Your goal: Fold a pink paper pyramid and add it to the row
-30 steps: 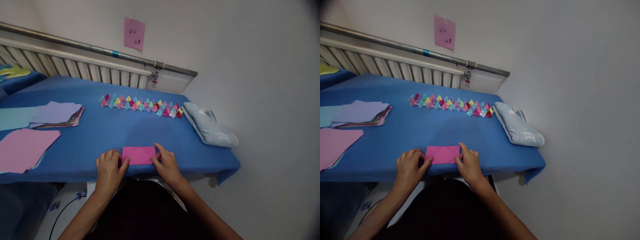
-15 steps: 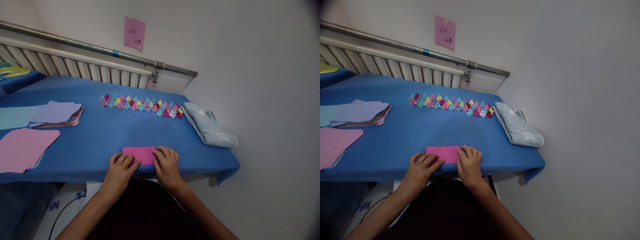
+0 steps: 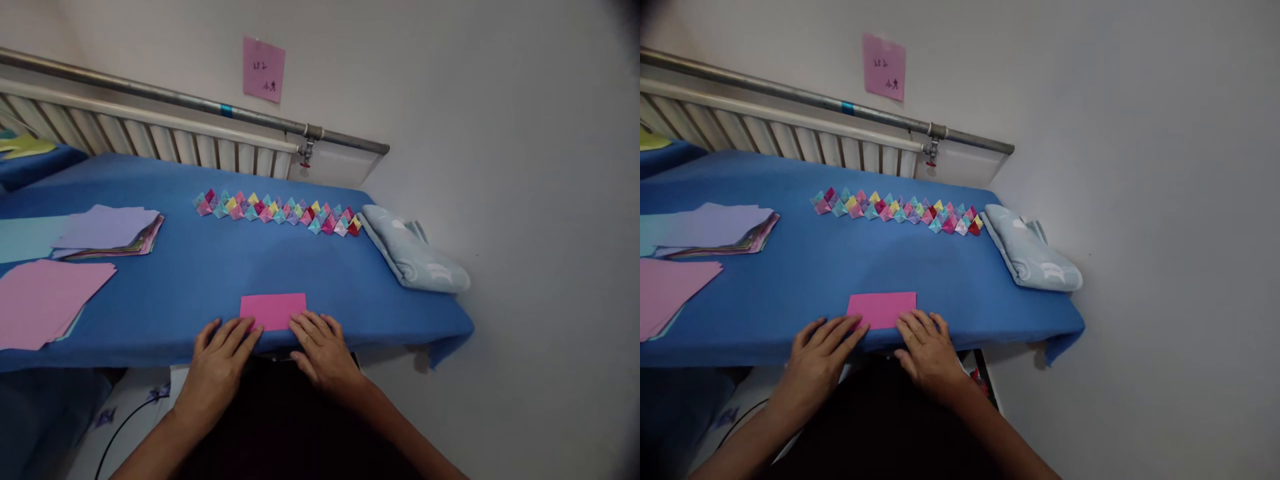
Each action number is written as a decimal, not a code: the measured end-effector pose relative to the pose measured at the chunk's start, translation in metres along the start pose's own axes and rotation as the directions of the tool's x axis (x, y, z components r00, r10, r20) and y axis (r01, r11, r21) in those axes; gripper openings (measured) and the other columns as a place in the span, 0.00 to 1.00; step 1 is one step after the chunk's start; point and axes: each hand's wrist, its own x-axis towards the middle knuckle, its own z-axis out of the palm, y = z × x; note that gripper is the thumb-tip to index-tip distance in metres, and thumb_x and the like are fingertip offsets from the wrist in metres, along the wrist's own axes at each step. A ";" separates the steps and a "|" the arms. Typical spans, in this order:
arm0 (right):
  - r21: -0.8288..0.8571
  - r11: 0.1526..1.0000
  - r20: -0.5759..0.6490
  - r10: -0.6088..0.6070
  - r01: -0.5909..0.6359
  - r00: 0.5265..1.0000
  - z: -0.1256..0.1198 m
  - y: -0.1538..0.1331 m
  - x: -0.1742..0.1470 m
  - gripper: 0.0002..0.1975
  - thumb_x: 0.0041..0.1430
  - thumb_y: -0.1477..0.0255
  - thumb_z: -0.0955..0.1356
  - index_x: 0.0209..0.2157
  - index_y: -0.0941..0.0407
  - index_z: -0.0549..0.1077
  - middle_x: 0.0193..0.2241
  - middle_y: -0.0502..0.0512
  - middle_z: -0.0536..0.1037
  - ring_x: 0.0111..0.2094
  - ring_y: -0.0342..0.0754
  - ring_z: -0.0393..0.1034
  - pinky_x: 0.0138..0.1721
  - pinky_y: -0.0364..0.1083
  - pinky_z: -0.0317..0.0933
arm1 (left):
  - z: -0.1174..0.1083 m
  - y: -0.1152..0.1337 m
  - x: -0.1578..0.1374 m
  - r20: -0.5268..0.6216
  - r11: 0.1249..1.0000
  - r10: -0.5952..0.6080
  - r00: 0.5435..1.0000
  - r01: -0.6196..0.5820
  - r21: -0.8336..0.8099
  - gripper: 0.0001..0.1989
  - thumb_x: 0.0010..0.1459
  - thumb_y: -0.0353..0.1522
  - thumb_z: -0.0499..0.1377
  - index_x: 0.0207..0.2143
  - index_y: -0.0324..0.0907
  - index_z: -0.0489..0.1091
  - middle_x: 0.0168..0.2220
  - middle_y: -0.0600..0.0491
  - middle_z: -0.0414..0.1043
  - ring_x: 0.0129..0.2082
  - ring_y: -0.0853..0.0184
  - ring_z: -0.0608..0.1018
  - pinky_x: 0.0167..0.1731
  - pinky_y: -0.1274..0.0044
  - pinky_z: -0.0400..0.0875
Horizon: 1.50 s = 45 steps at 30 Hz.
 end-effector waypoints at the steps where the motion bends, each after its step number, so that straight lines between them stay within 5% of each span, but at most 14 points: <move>1: 0.002 1.000 -0.004 0.014 -0.014 1.000 0.000 0.001 -0.001 0.23 0.63 0.67 0.63 0.58 0.56 0.62 0.56 0.58 0.68 0.59 0.54 0.57 0.56 0.57 0.49 | -0.001 -0.003 -0.004 -0.009 1.000 -0.006 1.000 0.006 0.010 0.26 0.56 0.19 0.48 0.55 0.47 0.66 0.53 0.48 0.71 0.51 0.59 0.72 0.53 0.61 0.57; 14: 0.072 0.996 0.079 -0.067 0.061 0.995 -0.023 0.022 0.033 0.30 0.51 0.66 0.71 0.56 0.53 0.64 0.56 0.59 0.67 0.56 0.57 0.57 0.55 0.57 0.47 | -0.002 -0.004 0.001 -0.132 0.998 -0.059 0.989 0.056 -0.026 0.12 0.59 0.29 0.56 0.46 0.41 0.70 0.46 0.46 0.74 0.50 0.56 0.72 0.53 0.61 0.59; 21: 0.049 0.997 0.009 -0.059 0.059 0.998 -0.011 -0.001 0.022 0.25 0.54 0.71 0.69 0.54 0.54 0.66 0.50 0.61 0.71 0.49 0.56 0.62 0.48 0.55 0.53 | -0.002 0.009 0.009 -0.197 0.989 -0.013 0.980 -0.016 -0.148 0.12 0.58 0.27 0.58 0.46 0.41 0.70 0.44 0.48 0.75 0.46 0.60 0.73 0.52 0.62 0.60; 25: -0.001 1.000 -0.098 0.001 -0.001 0.995 -0.013 -0.004 0.020 0.25 0.53 0.70 0.70 0.54 0.54 0.66 0.57 0.62 0.64 0.55 0.61 0.55 0.52 0.59 0.49 | 0.002 0.009 0.011 -0.215 0.986 -0.016 0.976 -0.020 -0.166 0.11 0.58 0.27 0.58 0.45 0.41 0.71 0.44 0.48 0.75 0.45 0.60 0.73 0.51 0.62 0.61; 33: 0.114 0.993 -0.077 -0.014 0.023 0.997 -0.016 0.008 0.020 0.21 0.55 0.72 0.69 0.52 0.54 0.68 0.54 0.62 0.67 0.54 0.55 0.60 0.51 0.55 0.54 | 0.005 0.005 0.012 -0.151 0.983 -0.048 0.987 0.020 -0.183 0.09 0.59 0.28 0.57 0.43 0.41 0.71 0.42 0.49 0.76 0.44 0.60 0.74 0.51 0.62 0.61; 45: 0.151 0.987 0.032 -0.060 0.054 0.998 -0.021 0.021 0.040 0.31 0.51 0.64 0.71 0.56 0.56 0.65 0.61 0.67 0.57 0.58 0.60 0.57 0.53 0.58 0.52 | 0.003 -0.003 0.022 -0.111 0.984 -0.047 0.993 0.027 -0.176 0.11 0.58 0.32 0.58 0.45 0.41 0.70 0.44 0.47 0.75 0.45 0.59 0.74 0.51 0.62 0.60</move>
